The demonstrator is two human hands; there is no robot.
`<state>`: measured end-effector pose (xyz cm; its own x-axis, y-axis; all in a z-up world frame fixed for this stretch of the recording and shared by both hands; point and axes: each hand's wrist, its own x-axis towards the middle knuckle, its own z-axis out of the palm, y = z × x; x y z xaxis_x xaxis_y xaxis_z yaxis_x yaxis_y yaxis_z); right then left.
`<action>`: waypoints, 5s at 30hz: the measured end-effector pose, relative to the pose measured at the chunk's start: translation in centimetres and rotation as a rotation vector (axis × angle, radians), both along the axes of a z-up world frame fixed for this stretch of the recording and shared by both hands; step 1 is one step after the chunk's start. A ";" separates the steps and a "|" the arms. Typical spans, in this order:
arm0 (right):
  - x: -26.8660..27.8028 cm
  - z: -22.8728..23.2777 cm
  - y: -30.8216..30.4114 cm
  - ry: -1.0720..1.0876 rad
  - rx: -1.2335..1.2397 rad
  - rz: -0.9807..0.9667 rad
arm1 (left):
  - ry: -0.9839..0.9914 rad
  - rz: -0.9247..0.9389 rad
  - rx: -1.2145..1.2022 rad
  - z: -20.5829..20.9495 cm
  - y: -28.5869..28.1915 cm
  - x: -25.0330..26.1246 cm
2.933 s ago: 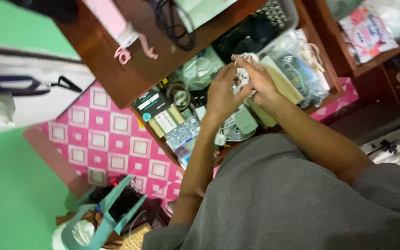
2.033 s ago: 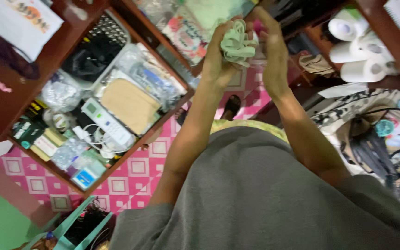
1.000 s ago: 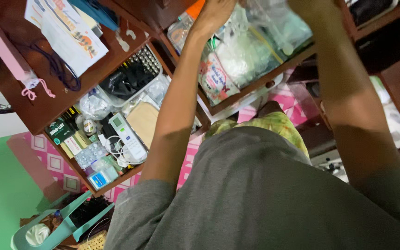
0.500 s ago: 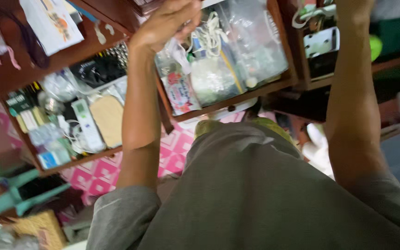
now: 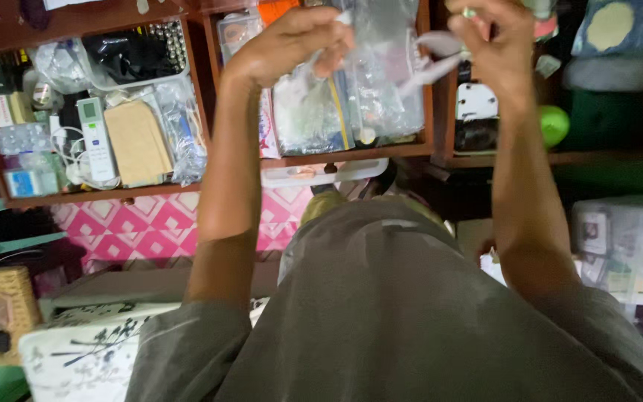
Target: The person organizes items inside a wooden cabinet. They handle a white cable, a pink cylindrical object, and various plastic bags, placing them into different compartments and drawers before closing the cabinet doors.
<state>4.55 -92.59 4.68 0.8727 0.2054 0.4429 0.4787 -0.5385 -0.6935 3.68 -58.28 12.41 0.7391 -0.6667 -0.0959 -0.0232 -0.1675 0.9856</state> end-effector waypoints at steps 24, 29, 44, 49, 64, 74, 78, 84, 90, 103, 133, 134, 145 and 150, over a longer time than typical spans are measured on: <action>-25.5 2.0 -10.1 0.142 1.176 -0.438 | 0.384 -0.791 -0.393 -1.2 -16.0 2.0; -28.4 4.4 -8.9 0.400 0.627 -0.627 | 0.487 -0.678 -0.335 0.6 -26.2 -1.0; -36.6 8.7 -13.8 0.196 0.649 -1.170 | 0.072 -0.920 -0.421 -3.7 -43.6 -7.3; -37.8 8.6 -16.0 0.062 0.786 -1.163 | 0.350 -0.725 -0.366 -4.8 -46.2 -6.4; -40.1 5.6 -16.4 -0.079 1.276 -0.802 | -0.734 -0.312 -0.222 -3.9 -51.2 -14.5; -37.7 5.9 -16.3 0.064 0.985 -1.089 | -0.731 -0.288 -0.465 -0.8 -48.4 -13.4; -37.4 6.4 -15.8 0.134 0.907 -1.124 | -0.659 -0.293 -0.533 -0.4 -47.7 -13.2; -37.0 6.7 -15.9 0.145 0.878 -1.156 | -0.488 -0.270 -0.688 -0.6 -47.4 -11.8; -36.7 6.6 -15.6 0.075 0.796 -1.152 | -0.352 -0.211 -0.771 1.9 -43.7 -10.1; -27.5 8.2 -11.7 0.141 0.671 -0.948 | -0.353 0.116 -0.781 5.4 -30.3 -6.6; -5.0 1.8 5.5 0.535 0.751 0.020 | -0.743 0.970 -0.092 -0.5 -5.2 -6.4; -4.8 2.0 5.6 0.421 0.753 0.066 | -0.654 0.982 -0.179 -1.5 -4.8 -6.3; -2.9 5.0 -0.8 0.255 0.222 0.410 | 0.141 0.904 -0.440 -7.5 -1.5 -4.3; -0.2 2.7 1.7 0.550 0.682 0.416 | 0.487 0.777 -0.697 -9.3 -3.1 -4.5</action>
<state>4.39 -90.93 7.40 0.9093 0.3944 0.1327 0.0554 0.2012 -0.9780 -0.83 -61.33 3.11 0.9595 -0.0679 -0.2734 0.2560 0.6151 0.7457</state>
